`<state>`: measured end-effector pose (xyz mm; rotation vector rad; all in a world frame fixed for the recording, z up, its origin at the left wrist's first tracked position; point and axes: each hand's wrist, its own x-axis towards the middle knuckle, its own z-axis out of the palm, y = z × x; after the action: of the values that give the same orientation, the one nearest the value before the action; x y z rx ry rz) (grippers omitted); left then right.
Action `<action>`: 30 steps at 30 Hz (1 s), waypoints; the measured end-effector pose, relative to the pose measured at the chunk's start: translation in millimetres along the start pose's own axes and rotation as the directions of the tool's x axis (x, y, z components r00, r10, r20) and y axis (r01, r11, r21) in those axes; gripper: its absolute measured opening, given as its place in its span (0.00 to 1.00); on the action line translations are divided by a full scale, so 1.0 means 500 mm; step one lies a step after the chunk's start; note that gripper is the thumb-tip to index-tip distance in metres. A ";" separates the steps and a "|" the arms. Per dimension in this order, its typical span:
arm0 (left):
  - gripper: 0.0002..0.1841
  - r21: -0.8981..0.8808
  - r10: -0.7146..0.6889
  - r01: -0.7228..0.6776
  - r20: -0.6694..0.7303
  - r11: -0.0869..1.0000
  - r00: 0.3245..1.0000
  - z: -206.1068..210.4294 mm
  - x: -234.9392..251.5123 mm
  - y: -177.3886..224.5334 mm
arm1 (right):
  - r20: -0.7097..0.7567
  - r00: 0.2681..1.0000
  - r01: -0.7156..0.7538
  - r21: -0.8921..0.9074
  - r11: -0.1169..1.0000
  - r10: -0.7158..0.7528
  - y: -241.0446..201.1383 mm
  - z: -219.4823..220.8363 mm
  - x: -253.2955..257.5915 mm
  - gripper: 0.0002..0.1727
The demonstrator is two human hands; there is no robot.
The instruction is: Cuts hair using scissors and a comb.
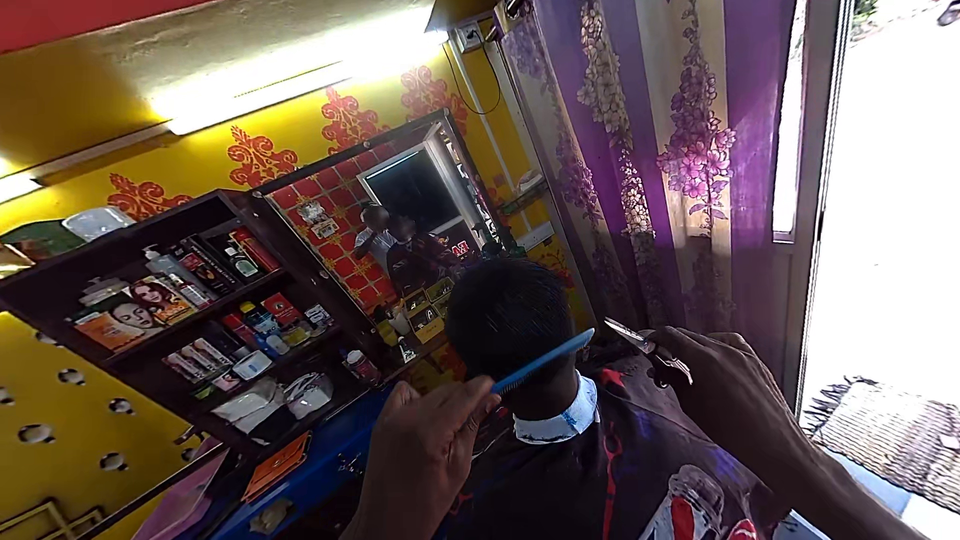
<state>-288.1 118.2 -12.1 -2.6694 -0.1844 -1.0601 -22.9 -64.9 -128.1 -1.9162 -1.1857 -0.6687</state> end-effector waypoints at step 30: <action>0.14 0.195 0.188 -0.151 -0.185 0.969 0.965 -0.001 0.005 -0.044 | 0.034 0.964 0.261 -0.330 0.907 -0.265 -0.061 0.021 0.038 0.19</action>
<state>-291.4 139.0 -5.6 -2.3518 -0.0090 -1.1893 -41.7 -38.5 -109.6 -2.0364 -1.4108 -1.0823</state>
